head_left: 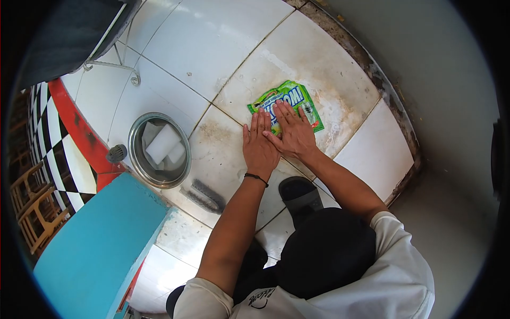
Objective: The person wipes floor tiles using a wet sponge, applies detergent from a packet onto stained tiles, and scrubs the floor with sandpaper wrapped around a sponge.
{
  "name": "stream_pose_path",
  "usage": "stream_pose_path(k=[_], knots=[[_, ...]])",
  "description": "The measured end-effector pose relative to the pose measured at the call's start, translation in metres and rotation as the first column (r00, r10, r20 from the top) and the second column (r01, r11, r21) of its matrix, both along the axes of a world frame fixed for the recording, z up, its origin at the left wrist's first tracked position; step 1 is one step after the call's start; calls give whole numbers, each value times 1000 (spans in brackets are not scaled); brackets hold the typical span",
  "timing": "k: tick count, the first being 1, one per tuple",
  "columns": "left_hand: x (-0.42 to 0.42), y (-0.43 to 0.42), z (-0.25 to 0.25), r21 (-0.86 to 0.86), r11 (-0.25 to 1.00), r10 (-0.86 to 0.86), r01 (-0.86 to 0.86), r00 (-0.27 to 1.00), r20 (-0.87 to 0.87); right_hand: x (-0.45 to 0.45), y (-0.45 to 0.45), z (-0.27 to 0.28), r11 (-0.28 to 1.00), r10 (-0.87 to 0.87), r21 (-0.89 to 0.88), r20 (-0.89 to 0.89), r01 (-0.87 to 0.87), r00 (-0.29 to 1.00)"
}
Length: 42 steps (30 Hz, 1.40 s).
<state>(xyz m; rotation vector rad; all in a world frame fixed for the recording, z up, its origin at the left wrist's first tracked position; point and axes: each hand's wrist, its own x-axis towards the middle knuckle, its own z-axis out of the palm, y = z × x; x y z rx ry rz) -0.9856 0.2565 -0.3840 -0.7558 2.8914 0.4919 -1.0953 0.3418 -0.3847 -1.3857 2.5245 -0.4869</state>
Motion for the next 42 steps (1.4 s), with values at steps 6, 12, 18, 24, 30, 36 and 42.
stream_pose_path(k=[6,12,18,24,30,36,42], knots=[[4,4,-10,-103,995,-6,7,1000,8,-8,-3,2,996,-37,77,43,34,998],[2,3,-1,-41,999,-9,9,1000,-4,-33,3,9,981,53,179,137,-77,989],[5,4,2,-40,999,-27,28,999,42,-49,16,-7,966,235,107,8,-234,972],[5,5,5,-53,998,-33,37,996,80,-47,9,-4,975,167,141,61,-174,984],[5,5,2,-75,996,-49,50,999,14,-47,-10,12,976,28,208,190,-68,981],[3,7,-2,-95,995,-35,35,999,5,-72,-37,56,918,-68,385,399,-99,915],[10,11,3,-79,997,-25,27,999,22,-48,3,-2,971,213,110,-5,-212,977]])
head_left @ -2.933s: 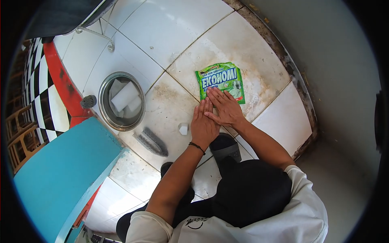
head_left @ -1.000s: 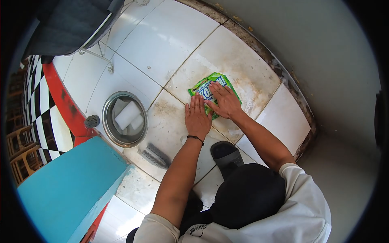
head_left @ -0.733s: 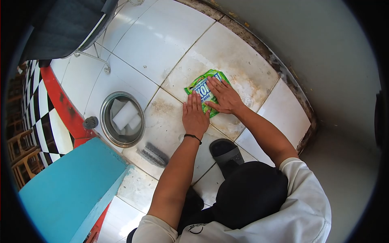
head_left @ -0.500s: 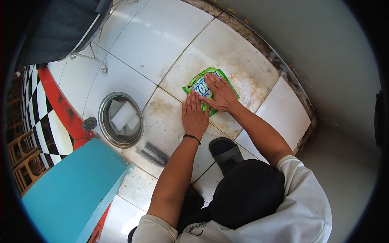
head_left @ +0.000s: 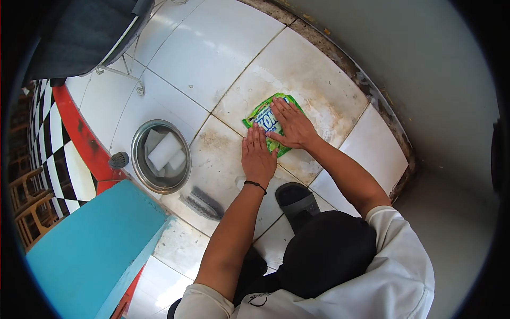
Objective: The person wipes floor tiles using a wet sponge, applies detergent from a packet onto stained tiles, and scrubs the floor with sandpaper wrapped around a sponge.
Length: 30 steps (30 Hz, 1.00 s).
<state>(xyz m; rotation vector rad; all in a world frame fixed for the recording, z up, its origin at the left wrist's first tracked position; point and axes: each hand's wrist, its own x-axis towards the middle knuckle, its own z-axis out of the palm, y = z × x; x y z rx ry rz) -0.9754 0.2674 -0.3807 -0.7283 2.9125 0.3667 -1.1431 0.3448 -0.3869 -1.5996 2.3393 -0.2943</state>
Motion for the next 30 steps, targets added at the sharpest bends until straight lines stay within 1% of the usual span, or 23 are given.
stream_pose_path(k=[3,6,9,12,15,16,17,18,21,24,27,30], knots=[[3,1,1,2,1000,-6,6,1000,-1,-1,-2,5,998,-19,59,71,15,997],[2,1,2,8,1000,-2,2,1000,-1,-2,-7,8,997,-60,54,116,54,991],[2,0,3,12,1000,0,0,1000,2,-11,-11,11,995,-93,68,238,79,967],[2,1,0,6,1000,-2,1,1000,13,-19,-15,16,982,-191,69,428,178,883],[3,1,-1,8,1000,4,-4,1000,13,-31,-19,23,957,-289,176,634,230,717],[3,1,0,11,1000,6,-6,1000,10,-30,-17,24,977,-214,130,515,171,830],[2,1,-1,16,1000,11,-11,1000,9,-25,-14,25,990,-132,98,381,103,915],[2,1,-3,8,1000,9,-9,1000,4,-21,-11,23,997,-46,79,240,28,970],[4,2,-2,-2,1000,6,-6,1000,10,-12,-1,8,999,-3,40,48,1,999],[4,0,-1,3,1000,-5,5,1000,7,-12,1,-1,1000,14,-13,11,-14,1000],[3,1,-1,22,1000,3,-3,1000,7,-13,-6,5,997,-75,20,159,73,984],[4,0,0,22,1000,-4,4,1000,14,-17,-15,17,991,-135,43,219,128,966]])
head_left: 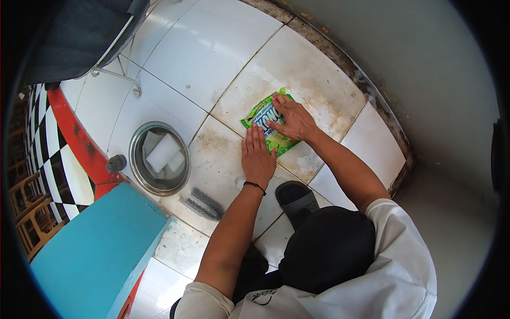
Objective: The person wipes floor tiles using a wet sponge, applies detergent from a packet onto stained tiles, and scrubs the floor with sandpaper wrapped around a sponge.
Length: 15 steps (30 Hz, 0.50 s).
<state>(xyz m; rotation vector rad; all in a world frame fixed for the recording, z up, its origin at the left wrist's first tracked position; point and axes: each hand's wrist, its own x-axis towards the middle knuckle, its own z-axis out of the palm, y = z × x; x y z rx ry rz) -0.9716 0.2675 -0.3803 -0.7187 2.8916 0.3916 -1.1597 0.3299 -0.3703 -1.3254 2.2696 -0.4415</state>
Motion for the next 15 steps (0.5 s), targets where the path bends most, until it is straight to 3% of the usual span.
stream_pose_path(k=[5,8,11,15], knots=[[-3,1,2,-6,1000,27,-27,998,-55,-13,-8,14,998,-22,68,96,16,995],[-6,-6,10,95,993,85,-68,978,-190,-8,-8,17,995,-37,99,134,24,990],[-19,-18,14,169,868,497,-468,827,-262,3,-4,25,991,-81,126,280,47,957],[-23,-30,2,93,791,611,-604,776,-159,21,2,7,999,-13,32,125,9,992]])
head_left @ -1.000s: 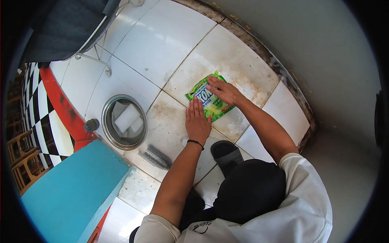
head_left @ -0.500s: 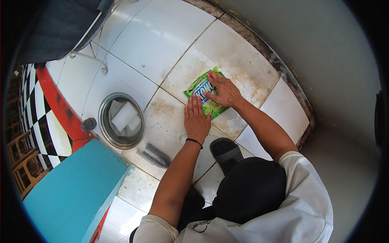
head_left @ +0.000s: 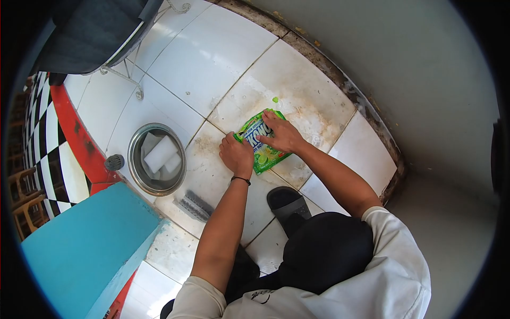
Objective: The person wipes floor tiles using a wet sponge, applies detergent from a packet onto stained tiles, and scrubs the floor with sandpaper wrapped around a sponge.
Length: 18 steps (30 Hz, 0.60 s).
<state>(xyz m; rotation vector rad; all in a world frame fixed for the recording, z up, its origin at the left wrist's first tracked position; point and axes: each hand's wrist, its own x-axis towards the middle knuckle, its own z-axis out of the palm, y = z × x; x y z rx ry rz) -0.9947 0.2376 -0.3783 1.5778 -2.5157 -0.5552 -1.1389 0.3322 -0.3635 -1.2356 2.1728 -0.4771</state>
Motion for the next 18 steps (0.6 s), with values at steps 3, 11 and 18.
stream_pose_path(k=[3,11,18], knots=[[4,-12,-13,292,955,56,-54,998,1,-1,4,-1,996,-9,-84,-5,8,1000],[-3,-75,75,303,938,-23,168,903,-428,8,5,28,913,-178,-361,70,191,982],[-1,-209,145,-32,999,-34,24,929,-369,16,8,57,963,-113,-224,171,150,979]])
